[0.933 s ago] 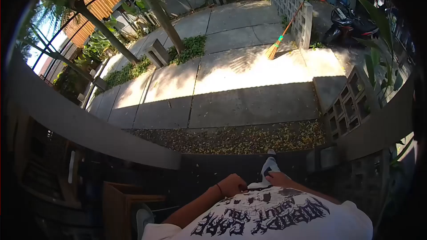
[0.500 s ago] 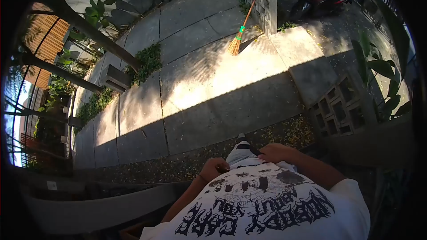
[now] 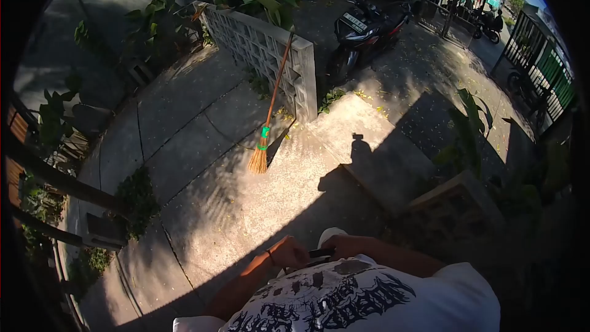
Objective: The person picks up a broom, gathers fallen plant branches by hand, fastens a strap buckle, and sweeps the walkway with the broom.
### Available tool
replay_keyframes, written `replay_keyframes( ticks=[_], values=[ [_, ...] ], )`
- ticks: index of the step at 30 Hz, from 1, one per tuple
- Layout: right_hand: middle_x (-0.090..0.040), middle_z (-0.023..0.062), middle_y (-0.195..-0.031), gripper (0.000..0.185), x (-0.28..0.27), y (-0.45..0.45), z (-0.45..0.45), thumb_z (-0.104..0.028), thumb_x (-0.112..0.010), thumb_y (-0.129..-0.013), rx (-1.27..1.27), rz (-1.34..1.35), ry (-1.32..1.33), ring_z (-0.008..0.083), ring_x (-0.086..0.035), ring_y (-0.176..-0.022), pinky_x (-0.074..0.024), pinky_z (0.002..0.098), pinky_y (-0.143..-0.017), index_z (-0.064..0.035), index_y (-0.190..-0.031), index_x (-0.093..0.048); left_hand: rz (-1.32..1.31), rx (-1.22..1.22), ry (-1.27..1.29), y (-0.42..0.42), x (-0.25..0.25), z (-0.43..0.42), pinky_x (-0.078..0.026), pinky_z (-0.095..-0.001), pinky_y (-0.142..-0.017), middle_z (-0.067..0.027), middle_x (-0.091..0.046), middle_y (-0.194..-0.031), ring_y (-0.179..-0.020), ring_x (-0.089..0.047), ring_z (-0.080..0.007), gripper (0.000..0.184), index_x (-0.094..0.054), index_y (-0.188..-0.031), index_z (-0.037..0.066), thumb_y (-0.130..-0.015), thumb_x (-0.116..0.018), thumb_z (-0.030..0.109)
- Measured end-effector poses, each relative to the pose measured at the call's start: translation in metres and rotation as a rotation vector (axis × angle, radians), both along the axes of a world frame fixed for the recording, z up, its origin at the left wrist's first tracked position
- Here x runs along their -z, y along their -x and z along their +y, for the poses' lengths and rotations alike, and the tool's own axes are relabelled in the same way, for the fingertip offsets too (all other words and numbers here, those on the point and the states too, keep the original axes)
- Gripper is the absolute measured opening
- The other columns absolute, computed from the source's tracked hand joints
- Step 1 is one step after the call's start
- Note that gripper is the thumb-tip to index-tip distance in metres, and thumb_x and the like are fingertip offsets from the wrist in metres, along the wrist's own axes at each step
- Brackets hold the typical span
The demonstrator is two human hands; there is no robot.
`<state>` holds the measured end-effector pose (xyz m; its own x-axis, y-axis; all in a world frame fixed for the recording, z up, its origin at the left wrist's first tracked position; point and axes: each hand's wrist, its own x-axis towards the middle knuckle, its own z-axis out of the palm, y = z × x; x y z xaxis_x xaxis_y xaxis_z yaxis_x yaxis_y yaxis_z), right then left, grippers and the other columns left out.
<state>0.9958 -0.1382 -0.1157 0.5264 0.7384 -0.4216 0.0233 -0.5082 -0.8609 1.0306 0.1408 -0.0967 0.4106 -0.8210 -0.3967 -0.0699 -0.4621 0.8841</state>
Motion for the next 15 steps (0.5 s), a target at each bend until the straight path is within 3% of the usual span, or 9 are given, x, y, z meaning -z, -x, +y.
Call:
replay_keyframes(
  ticks=[2, 3, 5, 6, 8, 10, 11, 13, 15],
  values=[
    [-0.073, 0.0141, -0.091, 0.036, 0.006, -0.066, 0.015, -0.025, -0.077, -0.078, -0.014, 0.02, -0.01, 0.0245, -0.069, -0.081, -0.0509, 0.0402, -0.072, -0.0032, -0.106, -0.073, 0.127, -0.041, 0.0, -0.052, -0.004, 0.014, -0.058, -0.0324, -0.079, -0.0081, -0.078, -0.09, -0.083, -0.073, -0.0148, 0.029, -0.08, -0.097, 0.006, -0.07, -0.082, 0.016],
    [-0.073, 0.0141, -0.091, 0.036, 0.022, -0.102, 0.024, -0.025, -0.077, -0.078, -0.057, 0.017, -0.029, 0.0245, -0.069, -0.081, -0.0509, 0.0402, -0.072, -0.0032, -0.106, -0.073, 0.103, 0.012, 0.021, -0.078, 0.015, 0.029, -0.058, -0.0327, -0.082, -0.0074, -0.078, -0.101, -0.088, -0.073, -0.0165, 0.037, -0.075, -0.112, 0.005, -0.077, -0.081, 0.014],
    [-0.073, 0.0132, -0.097, 0.038, 0.067, -0.178, 0.046, -0.024, -0.077, -0.08, -0.326, -0.209, -0.114, 0.0237, -0.069, -0.081, -0.0516, 0.04, -0.072, -0.0053, -0.112, -0.07, 0.337, -0.398, 0.363, -0.099, 0.078, 0.077, -0.058, -0.0314, -0.079, -0.0071, -0.075, -0.109, -0.09, -0.072, -0.0168, 0.039, -0.068, -0.125, 0.007, -0.089, -0.077, 0.017],
    [-0.072, 0.0123, -0.099, 0.042, 0.043, -0.219, 0.06, -0.022, -0.077, -0.081, -0.257, -0.032, -0.079, 0.0245, -0.069, -0.084, -0.0525, 0.0394, -0.075, -0.0075, -0.118, -0.065, 0.461, -0.758, 0.139, -0.118, 0.074, 0.093, -0.055, -0.0286, -0.073, -0.0043, -0.072, -0.098, -0.089, -0.069, -0.0143, 0.028, -0.065, -0.118, 0.004, -0.094, -0.073, 0.016],
    [-0.07, 0.0124, -0.107, 0.04, 0.09, -0.318, 0.071, -0.022, -0.078, -0.083, -0.19, 0.011, -0.192, 0.0248, -0.068, -0.09, -0.053, 0.0384, -0.079, -0.0066, -0.118, -0.065, 0.432, -1.473, 0.348, -0.14, 0.113, 0.149, -0.052, -0.0305, -0.062, 0.0021, -0.061, -0.08, -0.074, -0.065, -0.0136, 0.015, -0.06, -0.091, 0.014, -0.098, -0.07, 0.024],
    [-0.065, 0.0131, -0.121, 0.042, 0.11, -0.425, 0.068, -0.02, -0.078, -0.083, 0.03, -0.135, -0.113, 0.0281, -0.066, -0.101, -0.0517, 0.0395, -0.089, -0.0063, -0.12, -0.064, 0.225, -2.137, 0.274, -0.122, 0.183, 0.226, -0.04, -0.0265, -0.045, 0.0049, -0.051, -0.062, -0.055, -0.055, -0.0094, 0.03, -0.05, -0.077, 0.022, -0.094, -0.074, 0.027],
    [-0.062, 0.0138, -0.127, 0.045, 0.103, -0.487, 0.068, -0.019, -0.078, -0.082, 0.126, -0.327, 0.06, 0.031, -0.064, -0.108, -0.05, 0.0417, -0.095, -0.0068, -0.123, -0.062, 0.119, -2.369, 0.195, -0.1, 0.207, 0.253, -0.031, -0.0251, -0.039, 0.0038, -0.044, -0.054, -0.043, -0.044, -0.0089, 0.039, -0.043, -0.072, 0.02, -0.093, -0.075, 0.026],
    [-0.056, 0.0162, -0.136, 0.055, 0.073, -0.603, 0.063, -0.019, -0.079, -0.077, 0.009, -0.904, 0.601, 0.0372, -0.055, -0.124, -0.042, 0.0512, -0.106, -0.008, -0.128, -0.06, 0.418, -2.502, -0.336, -0.034, 0.213, 0.273, -0.036, -0.0308, -0.038, 0.0019, -0.045, -0.054, -0.039, -0.044, -0.0137, 0.033, -0.051, -0.074, 0.017, -0.092, -0.075, 0.03],
    [-0.052, 0.0228, -0.138, 0.052, 0.07, -0.726, 0.05, -0.02, -0.062, -0.084, -0.066, -1.215, 0.765, 0.0475, -0.042, -0.136, -0.0271, 0.0637, -0.114, -0.0032, -0.134, -0.057, 0.915, -2.072, -0.958, -0.02, 0.13, 0.233, -0.043, -0.0373, -0.044, -0.0005, -0.052, -0.057, -0.044, -0.051, -0.0187, 0.028, -0.063, -0.082, 0.013, -0.092, -0.074, 0.037]
  ],
)
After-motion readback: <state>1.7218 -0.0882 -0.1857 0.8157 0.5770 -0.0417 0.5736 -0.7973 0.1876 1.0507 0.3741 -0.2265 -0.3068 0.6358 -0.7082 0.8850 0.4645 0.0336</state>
